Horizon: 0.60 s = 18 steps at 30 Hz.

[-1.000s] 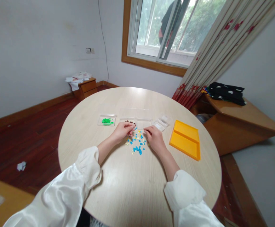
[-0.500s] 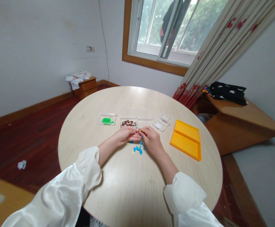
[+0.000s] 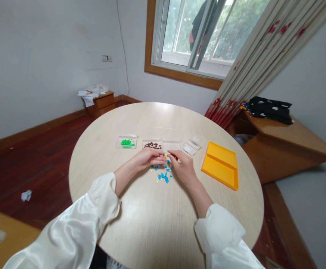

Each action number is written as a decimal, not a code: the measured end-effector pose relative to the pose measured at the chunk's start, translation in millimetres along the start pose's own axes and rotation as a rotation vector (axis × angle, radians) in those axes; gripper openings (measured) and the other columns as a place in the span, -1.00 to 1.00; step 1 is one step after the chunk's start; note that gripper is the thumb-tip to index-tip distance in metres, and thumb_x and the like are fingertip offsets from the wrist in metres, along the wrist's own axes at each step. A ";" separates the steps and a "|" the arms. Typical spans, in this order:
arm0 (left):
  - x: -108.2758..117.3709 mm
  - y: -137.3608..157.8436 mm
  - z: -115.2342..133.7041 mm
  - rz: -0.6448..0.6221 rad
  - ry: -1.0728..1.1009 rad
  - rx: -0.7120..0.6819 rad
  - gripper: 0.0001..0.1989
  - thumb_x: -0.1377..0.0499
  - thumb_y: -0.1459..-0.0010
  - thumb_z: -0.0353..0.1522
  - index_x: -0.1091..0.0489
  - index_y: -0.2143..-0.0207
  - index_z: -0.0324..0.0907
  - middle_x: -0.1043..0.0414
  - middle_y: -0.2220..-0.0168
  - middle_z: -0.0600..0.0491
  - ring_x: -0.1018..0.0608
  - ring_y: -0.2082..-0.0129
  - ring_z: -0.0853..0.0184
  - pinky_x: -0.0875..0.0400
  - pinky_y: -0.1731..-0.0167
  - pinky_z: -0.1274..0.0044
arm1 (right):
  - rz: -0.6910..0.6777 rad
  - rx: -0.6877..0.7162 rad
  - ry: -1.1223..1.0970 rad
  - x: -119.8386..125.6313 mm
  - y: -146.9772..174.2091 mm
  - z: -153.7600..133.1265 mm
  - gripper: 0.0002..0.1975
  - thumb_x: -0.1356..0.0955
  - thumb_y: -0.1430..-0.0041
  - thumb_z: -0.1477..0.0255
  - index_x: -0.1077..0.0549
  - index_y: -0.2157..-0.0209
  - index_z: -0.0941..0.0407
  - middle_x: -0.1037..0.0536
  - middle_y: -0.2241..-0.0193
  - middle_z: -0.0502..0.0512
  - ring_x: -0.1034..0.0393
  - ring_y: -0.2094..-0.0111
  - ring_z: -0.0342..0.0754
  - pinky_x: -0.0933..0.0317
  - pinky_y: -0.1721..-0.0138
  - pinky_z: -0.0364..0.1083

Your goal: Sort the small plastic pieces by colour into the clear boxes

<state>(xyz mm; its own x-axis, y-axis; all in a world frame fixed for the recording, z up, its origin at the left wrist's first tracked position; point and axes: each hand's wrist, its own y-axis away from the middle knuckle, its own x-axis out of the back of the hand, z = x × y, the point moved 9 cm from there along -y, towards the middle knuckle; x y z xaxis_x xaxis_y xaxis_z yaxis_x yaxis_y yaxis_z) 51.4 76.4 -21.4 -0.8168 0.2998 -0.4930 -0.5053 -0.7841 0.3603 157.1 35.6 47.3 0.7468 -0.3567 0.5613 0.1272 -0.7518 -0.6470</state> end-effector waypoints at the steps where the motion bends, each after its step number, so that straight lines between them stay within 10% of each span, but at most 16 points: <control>1: 5.0 -0.2 6.7 0.025 0.019 -0.035 -0.82 -0.05 0.03 -0.66 -0.43 0.43 -0.42 -0.49 0.52 -0.13 -0.56 0.50 0.36 -0.49 0.33 0.53 | 0.010 -0.005 0.010 2.4 -0.3 0.6 -0.82 -0.27 -0.17 0.44 -0.50 0.27 0.13 -0.56 0.40 0.11 -0.41 0.39 -0.09 -0.29 0.31 -0.09; 6: 37.2 -1.1 45.5 0.198 0.108 -0.323 -0.86 -0.08 -0.03 -0.53 -0.44 0.39 -0.34 -0.51 0.27 -0.15 -0.55 0.19 0.32 -0.34 0.01 0.47 | 0.031 -0.062 0.054 9.0 -0.2 11.3 -0.79 -0.24 -0.19 0.44 -0.50 0.26 0.15 -0.56 0.38 0.14 -0.42 0.38 -0.07 -0.29 0.29 -0.08; 11: 50.2 -4.7 62.9 0.301 -0.278 -0.523 -0.68 -0.08 -0.06 -0.41 -0.41 0.11 -0.25 -0.27 -0.13 -0.08 -0.25 -0.17 0.28 -0.05 -0.18 0.40 | 0.009 -0.149 0.110 8.9 3.2 34.2 -0.75 -0.22 -0.15 0.47 -0.51 0.25 0.16 -0.57 0.33 0.18 -0.42 0.34 -0.04 -0.28 0.25 -0.04; 18: 50.9 -0.4 71.0 0.454 -0.792 -0.634 -0.69 -0.03 -0.09 -0.40 -0.45 0.15 -0.26 -0.37 -0.05 -0.09 -0.36 -0.08 0.28 -0.12 -0.13 0.43 | -0.013 -0.262 0.195 16.5 7.0 62.0 -0.73 -0.21 -0.07 0.52 -0.52 0.30 0.19 -0.57 0.33 0.22 -0.42 0.37 -0.01 -0.28 0.26 -0.01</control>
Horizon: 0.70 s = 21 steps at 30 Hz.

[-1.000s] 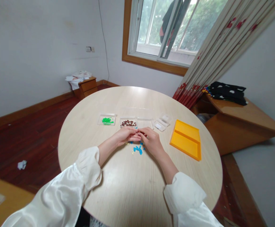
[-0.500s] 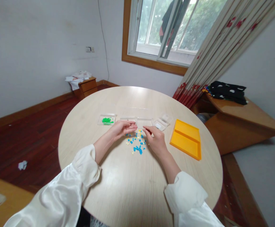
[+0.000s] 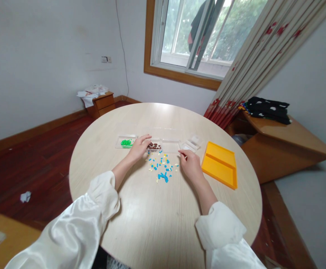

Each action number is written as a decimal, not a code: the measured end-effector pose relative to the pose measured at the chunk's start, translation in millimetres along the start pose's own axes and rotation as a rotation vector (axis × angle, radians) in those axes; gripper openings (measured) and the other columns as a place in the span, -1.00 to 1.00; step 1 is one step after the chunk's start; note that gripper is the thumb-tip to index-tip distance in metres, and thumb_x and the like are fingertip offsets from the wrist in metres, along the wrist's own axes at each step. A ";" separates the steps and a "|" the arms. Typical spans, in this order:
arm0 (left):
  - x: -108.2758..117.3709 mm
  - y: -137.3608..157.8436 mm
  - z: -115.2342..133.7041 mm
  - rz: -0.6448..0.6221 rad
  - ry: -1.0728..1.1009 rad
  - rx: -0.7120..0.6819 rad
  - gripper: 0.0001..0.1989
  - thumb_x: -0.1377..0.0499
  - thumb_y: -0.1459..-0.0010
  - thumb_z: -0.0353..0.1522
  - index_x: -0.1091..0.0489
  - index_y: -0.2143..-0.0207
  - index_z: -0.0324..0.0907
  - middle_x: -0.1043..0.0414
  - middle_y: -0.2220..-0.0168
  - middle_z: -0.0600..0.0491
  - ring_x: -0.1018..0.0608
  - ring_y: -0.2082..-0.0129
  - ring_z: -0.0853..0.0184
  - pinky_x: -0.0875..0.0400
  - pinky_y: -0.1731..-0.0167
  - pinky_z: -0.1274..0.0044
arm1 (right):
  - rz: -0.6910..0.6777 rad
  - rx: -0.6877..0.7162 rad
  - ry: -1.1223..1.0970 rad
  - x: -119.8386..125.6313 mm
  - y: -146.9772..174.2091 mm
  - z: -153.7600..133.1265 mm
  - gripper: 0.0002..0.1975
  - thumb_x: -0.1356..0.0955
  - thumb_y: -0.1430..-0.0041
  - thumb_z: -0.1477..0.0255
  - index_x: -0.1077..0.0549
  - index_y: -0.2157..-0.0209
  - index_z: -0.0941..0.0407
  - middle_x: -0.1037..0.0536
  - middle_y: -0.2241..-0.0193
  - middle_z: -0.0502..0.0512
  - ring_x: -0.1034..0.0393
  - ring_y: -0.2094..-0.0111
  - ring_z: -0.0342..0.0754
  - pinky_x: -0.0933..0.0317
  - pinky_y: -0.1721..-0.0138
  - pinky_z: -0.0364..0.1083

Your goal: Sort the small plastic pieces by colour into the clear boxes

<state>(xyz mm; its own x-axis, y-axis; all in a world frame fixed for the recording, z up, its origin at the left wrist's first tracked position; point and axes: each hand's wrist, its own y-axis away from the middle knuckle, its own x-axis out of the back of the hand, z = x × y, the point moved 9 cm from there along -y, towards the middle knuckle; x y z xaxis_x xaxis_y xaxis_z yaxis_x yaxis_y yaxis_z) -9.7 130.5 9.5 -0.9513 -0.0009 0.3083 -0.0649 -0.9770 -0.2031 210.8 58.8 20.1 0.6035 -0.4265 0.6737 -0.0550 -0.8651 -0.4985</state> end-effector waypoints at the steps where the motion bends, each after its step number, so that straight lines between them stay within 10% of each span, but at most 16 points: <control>1: 2.3 -0.4 -0.5 0.021 -0.042 -0.009 -0.71 -0.02 -0.09 -0.42 -0.46 0.18 -0.28 -0.42 0.01 -0.12 -0.41 -0.03 0.28 -0.16 -0.10 0.43 | 0.013 -0.018 0.014 4.2 -1.1 4.5 -0.73 -0.21 -0.07 0.52 -0.52 0.30 0.20 -0.57 0.33 0.23 -0.41 0.36 -0.01 -0.27 0.26 -0.01; 9: 1.9 6.1 10.7 0.036 -0.265 -0.149 -0.80 -0.08 -0.05 -0.43 -0.47 0.32 -0.27 -0.52 0.28 -0.06 -0.50 0.26 0.29 -0.34 0.16 0.46 | 0.176 -0.162 0.164 44.8 -5.7 49.6 -0.73 -0.21 -0.01 0.54 -0.51 0.34 0.26 -0.53 0.37 0.29 -0.37 0.34 0.06 -0.22 0.22 0.03; 21: -24.2 23.0 15.2 -0.178 -0.696 -0.267 -0.76 -0.03 -0.10 -0.46 -0.49 0.30 -0.19 -0.48 0.23 -0.11 -0.41 0.13 0.11 -0.15 0.13 0.27 | 0.063 -0.088 0.350 15.2 -3.5 52.5 -0.76 -0.23 -0.03 0.54 -0.52 0.35 0.17 -0.50 0.31 0.24 -0.31 0.21 0.09 -0.09 0.19 0.04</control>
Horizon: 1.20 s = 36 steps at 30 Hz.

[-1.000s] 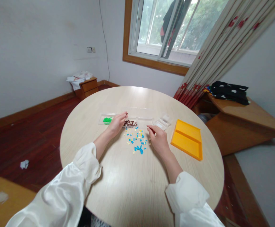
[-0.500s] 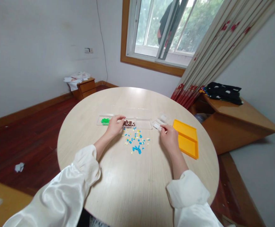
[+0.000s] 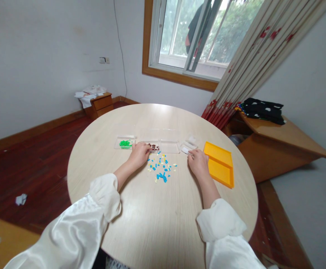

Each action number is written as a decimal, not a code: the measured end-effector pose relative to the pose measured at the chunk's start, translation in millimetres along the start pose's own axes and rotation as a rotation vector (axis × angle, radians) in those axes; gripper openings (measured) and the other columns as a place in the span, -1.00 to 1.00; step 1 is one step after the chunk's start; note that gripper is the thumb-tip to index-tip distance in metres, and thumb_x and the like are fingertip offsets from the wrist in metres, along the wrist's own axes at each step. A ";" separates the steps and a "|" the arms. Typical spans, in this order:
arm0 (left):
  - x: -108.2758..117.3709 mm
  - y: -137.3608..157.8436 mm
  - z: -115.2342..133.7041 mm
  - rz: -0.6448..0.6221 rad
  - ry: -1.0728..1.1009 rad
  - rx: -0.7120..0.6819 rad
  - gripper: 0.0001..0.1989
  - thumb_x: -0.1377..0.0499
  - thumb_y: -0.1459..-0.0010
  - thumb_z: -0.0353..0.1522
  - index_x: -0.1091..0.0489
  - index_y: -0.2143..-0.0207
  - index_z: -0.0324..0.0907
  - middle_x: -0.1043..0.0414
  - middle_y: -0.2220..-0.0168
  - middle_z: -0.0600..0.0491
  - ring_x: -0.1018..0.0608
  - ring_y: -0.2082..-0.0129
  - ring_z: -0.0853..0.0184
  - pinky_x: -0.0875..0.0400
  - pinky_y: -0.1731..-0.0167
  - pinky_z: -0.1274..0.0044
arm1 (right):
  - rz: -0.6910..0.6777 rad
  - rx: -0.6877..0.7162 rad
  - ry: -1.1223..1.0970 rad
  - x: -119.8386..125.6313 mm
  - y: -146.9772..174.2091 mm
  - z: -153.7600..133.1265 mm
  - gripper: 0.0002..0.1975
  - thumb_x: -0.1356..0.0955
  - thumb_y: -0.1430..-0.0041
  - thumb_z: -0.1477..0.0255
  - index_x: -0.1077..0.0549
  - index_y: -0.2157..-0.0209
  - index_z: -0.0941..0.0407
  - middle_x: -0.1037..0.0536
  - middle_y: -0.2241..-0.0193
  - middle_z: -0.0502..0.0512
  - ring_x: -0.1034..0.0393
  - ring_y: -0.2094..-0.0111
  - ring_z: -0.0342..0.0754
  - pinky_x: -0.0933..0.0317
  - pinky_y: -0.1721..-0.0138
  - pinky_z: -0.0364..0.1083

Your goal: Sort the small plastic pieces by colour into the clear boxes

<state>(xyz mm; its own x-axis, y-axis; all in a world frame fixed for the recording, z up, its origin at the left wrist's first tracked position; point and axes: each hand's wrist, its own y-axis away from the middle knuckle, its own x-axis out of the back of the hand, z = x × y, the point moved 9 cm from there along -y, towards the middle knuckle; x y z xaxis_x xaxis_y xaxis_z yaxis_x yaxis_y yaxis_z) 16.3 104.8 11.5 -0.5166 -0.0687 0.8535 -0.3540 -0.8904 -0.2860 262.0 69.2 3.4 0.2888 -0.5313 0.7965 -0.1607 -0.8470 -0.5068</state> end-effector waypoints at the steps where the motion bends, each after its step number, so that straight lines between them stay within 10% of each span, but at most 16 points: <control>1: 0.8 -0.2 -1.2 0.009 -0.015 0.001 -0.75 -0.02 -0.10 -0.47 -0.49 0.31 -0.20 -0.48 0.24 -0.12 -0.41 0.14 0.11 -0.14 0.14 0.27 | -0.004 -0.013 -0.003 0.0 -0.5 3.5 -0.76 -0.22 -0.02 0.54 -0.51 0.37 0.18 -0.50 0.32 0.24 -0.32 0.22 0.08 -0.10 0.19 0.03; 8: 3.0 -1.9 -9.6 0.033 -0.076 0.018 -0.74 0.01 -0.11 -0.48 -0.49 0.33 -0.19 -0.49 0.25 -0.11 -0.41 0.15 0.11 -0.13 0.19 0.31 | 0.030 -0.044 -0.006 13.7 -1.3 4.5 -0.76 -0.21 0.01 0.55 -0.49 0.37 0.17 -0.54 0.32 0.21 -0.36 0.25 0.07 -0.09 0.16 0.06; 18: 4.1 -1.5 -11.8 0.058 -0.050 0.018 -0.75 0.00 -0.11 -0.48 -0.48 0.33 -0.19 -0.47 0.25 -0.11 -0.39 0.13 0.11 -0.12 0.16 0.29 | -0.106 0.308 -0.380 -7.7 14.2 -72.7 -0.72 -0.20 -0.01 0.65 -0.48 0.35 0.14 -0.50 0.34 0.15 -0.35 0.23 0.00 -0.23 0.15 0.03; 36: 20.4 3.8 4.2 0.137 0.013 -0.001 -0.80 -0.02 -0.11 -0.45 -0.44 0.35 -0.20 -0.45 0.26 -0.04 -0.40 0.17 0.21 -0.09 0.16 0.36 | -0.287 0.406 -0.260 -32.5 24.7 -97.5 -0.69 -0.22 -0.09 0.67 -0.51 0.24 0.16 -0.51 0.26 0.18 -0.31 0.20 0.00 -0.19 0.14 0.00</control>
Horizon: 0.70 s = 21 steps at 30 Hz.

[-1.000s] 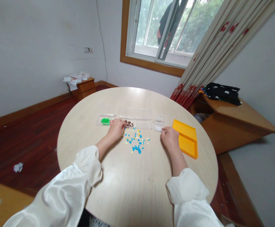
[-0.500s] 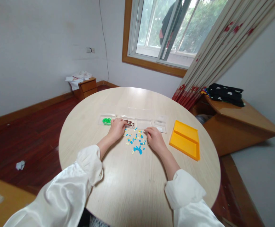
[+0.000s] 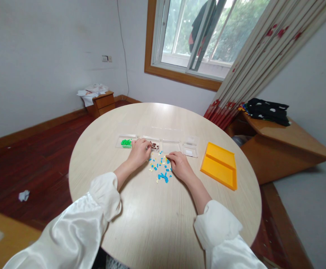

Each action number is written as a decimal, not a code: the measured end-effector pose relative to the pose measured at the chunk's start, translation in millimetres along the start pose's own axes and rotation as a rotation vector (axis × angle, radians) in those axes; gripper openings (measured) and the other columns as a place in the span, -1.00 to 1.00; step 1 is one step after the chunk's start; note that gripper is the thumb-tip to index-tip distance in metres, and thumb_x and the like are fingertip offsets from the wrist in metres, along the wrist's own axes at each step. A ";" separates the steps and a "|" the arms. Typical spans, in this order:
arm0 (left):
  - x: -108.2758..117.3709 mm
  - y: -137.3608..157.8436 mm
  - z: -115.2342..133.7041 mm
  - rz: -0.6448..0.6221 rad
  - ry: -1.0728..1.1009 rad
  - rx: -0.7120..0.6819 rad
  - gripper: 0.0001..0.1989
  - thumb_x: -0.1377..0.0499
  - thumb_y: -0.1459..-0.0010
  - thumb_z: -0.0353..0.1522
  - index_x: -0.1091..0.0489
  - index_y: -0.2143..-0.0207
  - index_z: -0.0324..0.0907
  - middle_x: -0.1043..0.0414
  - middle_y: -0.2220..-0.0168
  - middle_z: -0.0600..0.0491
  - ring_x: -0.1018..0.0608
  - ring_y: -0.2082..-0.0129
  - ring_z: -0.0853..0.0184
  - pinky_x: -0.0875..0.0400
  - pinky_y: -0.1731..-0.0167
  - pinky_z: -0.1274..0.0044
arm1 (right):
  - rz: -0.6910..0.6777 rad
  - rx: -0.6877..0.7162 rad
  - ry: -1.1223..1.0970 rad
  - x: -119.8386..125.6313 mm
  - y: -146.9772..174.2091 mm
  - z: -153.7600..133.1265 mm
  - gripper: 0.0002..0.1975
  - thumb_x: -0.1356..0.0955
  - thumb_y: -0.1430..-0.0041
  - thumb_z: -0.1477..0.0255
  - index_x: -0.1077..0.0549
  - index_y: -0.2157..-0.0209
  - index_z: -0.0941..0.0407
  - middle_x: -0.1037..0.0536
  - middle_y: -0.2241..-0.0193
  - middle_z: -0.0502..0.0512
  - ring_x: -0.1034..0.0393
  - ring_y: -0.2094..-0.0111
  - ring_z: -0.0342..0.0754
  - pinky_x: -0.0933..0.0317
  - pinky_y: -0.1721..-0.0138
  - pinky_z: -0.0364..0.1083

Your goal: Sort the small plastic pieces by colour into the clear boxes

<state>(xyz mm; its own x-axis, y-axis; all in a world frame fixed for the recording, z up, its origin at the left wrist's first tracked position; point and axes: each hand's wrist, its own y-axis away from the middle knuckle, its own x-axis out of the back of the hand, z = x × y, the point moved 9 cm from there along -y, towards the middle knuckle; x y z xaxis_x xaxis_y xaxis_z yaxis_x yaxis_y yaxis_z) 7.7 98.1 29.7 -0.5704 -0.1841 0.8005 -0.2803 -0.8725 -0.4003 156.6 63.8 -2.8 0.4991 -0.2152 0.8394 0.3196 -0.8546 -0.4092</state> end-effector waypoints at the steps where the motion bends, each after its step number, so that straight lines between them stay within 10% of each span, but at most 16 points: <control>1: 0.0 0.1 0.8 -0.001 0.007 -0.001 -0.80 -0.02 -0.11 -0.45 -0.44 0.35 -0.21 -0.45 0.26 -0.04 -0.40 0.17 0.21 -0.10 0.16 0.36 | 0.002 -0.005 -0.005 1.2 0.5 0.9 -0.70 -0.22 -0.09 0.66 -0.51 0.25 0.16 -0.51 0.27 0.18 -0.32 0.21 -0.01 -0.19 0.15 -0.01; 21: -3.6 0.6 4.6 -0.012 0.092 -0.027 -0.83 -0.04 -0.09 -0.47 -0.43 0.37 -0.21 -0.50 0.29 -0.01 -0.44 0.25 0.26 -0.14 0.22 0.40 | -0.019 -0.101 -0.162 11.2 5.3 6.4 -0.74 -0.22 -0.09 0.62 -0.50 0.28 0.14 -0.57 0.29 0.14 -0.43 0.24 -0.06 -0.25 0.15 -0.05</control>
<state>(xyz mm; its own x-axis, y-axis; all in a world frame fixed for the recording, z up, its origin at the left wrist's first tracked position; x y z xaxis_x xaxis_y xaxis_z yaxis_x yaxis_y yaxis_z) 13.2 96.2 28.6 -0.6352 -0.1297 0.7613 -0.3079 -0.8616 -0.4036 169.0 59.9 2.2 0.6196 -0.1269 0.7746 0.2514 -0.9028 -0.3491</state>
